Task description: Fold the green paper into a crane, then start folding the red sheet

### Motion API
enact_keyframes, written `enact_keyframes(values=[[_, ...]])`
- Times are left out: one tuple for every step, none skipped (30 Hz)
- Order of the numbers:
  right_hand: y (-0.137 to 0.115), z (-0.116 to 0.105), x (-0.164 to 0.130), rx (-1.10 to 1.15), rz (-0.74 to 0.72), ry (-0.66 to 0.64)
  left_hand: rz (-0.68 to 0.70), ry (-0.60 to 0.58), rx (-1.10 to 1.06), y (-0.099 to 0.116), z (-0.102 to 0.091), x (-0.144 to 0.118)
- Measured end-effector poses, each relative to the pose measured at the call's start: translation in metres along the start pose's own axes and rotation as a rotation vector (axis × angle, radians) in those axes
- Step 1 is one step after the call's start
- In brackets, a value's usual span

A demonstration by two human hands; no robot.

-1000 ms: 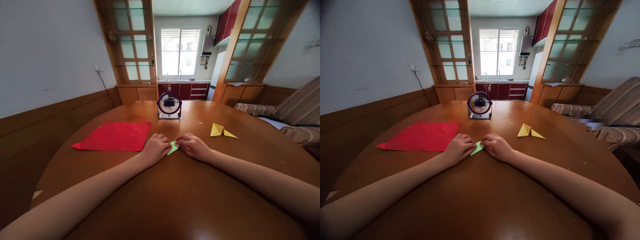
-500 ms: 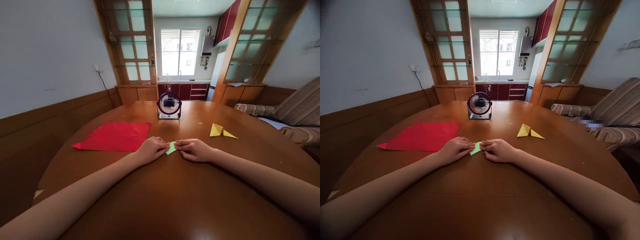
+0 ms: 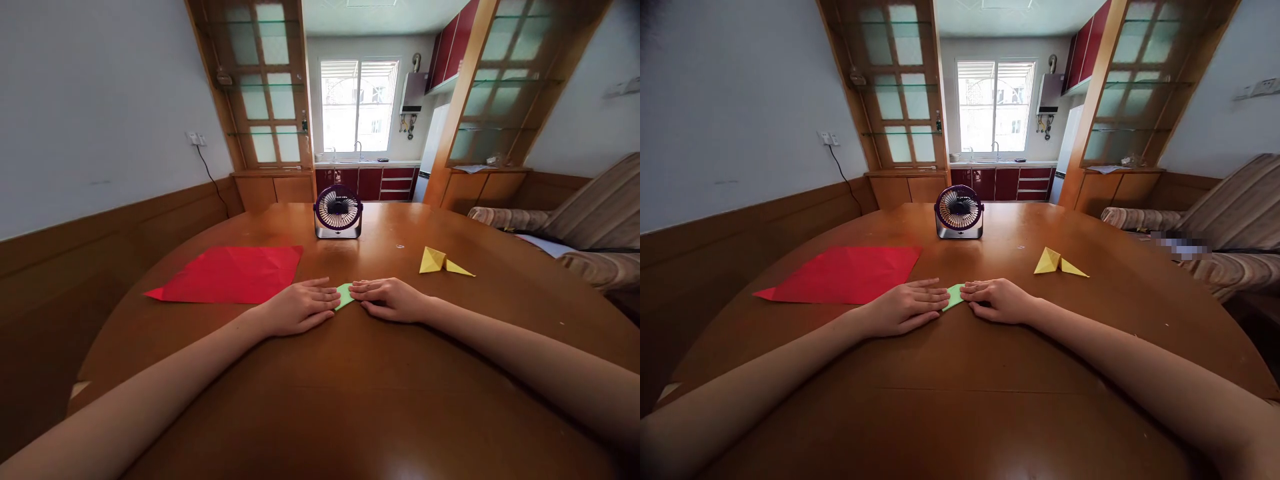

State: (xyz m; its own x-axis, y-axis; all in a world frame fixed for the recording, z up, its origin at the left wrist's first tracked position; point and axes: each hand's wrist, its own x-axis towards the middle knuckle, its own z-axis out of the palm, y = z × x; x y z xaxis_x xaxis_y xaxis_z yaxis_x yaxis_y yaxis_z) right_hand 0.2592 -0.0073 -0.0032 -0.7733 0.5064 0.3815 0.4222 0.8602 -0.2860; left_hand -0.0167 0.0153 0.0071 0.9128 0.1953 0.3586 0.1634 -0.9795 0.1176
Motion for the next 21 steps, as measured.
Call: enact_keyframes(values=[[0.0003, 0.0003, -0.0003, 0.007, -0.001, 0.006, -0.009, 0.005, -0.027, 0.0008, 0.0002, 0.0001], [0.0005, 0.0005, -0.0005, 0.011, -0.002, 0.011, -0.023, 0.007, -0.049, 0.0016, 0.0005, 0.0003], [0.0005, 0.0006, -0.0008, 0.009, -0.004, 0.014, -0.037, 0.004, -0.063, 0.0023, 0.0008, 0.0006], [0.0003, 0.0007, -0.0009, 0.001, -0.007, 0.014, -0.047, -0.002, -0.067, 0.0029, 0.0010, 0.0009], [-0.0001, 0.0007, -0.0010, -0.013, -0.011, 0.013, -0.052, -0.010, -0.064, 0.0034, 0.0012, 0.0012], [-0.0005, 0.0006, -0.0010, -0.029, -0.015, 0.010, -0.054, -0.018, -0.055, 0.0037, 0.0014, 0.0014], [-0.0008, 0.0006, -0.0010, -0.043, -0.019, 0.006, -0.052, -0.025, -0.043, 0.0038, 0.0015, 0.0015], [-0.0010, 0.0007, -0.0009, -0.051, -0.020, 0.000, -0.050, -0.028, -0.033, 0.0039, 0.0017, 0.0014], [-0.0009, 0.0009, -0.0007, -0.049, -0.019, -0.003, -0.052, -0.026, -0.026, 0.0041, 0.0019, 0.0013], [-0.0005, 0.0011, -0.0006, -0.038, -0.013, -0.003, -0.057, -0.020, -0.023, 0.0043, 0.0021, 0.0012], [0.0003, 0.0014, -0.0006, -0.018, -0.006, 0.000, -0.065, -0.012, -0.022, 0.0047, 0.0022, 0.0010], [0.0015, 0.0017, -0.0006, 0.004, 0.002, 0.003, -0.073, -0.007, -0.020, 0.0052, 0.0024, 0.0010], [0.0028, 0.0020, -0.0007, 0.024, 0.009, 0.004, -0.081, -0.007, -0.014, 0.0058, 0.0025, 0.0011], [0.0042, 0.0022, -0.0009, 0.039, 0.014, 0.002, -0.085, -0.010, -0.003, 0.0066, 0.0026, 0.0014], [0.0056, 0.0023, -0.0012, 0.048, 0.016, -0.004, -0.084, -0.017, 0.011, 0.0073, 0.0027, 0.0017], [0.0068, 0.0023, -0.0016, 0.051, 0.017, -0.012, -0.081, -0.022, 0.024, 0.0078, 0.0029, 0.0021], [0.0077, 0.0023, -0.0021, 0.047, 0.018, -0.019, -0.079, -0.025, 0.033, 0.0082, 0.0030, 0.0024], [0.0083, 0.0023, -0.0025, 0.037, 0.021, -0.023, -0.076, -0.026, 0.039, 0.0084, 0.0032, 0.0026], [0.0085, 0.0023, -0.0028, 0.023, 0.023, -0.026, -0.074, -0.031, 0.043, 0.0084, 0.0034, 0.0026], [0.0083, 0.0023, -0.0030, 0.005, 0.024, -0.026, -0.072, -0.038, 0.046, 0.0082, 0.0035, 0.0025], [0.0080, 0.0023, -0.0030, -0.016, 0.024, -0.025, -0.073, -0.045, 0.051, 0.0079, 0.0036, 0.0022]])
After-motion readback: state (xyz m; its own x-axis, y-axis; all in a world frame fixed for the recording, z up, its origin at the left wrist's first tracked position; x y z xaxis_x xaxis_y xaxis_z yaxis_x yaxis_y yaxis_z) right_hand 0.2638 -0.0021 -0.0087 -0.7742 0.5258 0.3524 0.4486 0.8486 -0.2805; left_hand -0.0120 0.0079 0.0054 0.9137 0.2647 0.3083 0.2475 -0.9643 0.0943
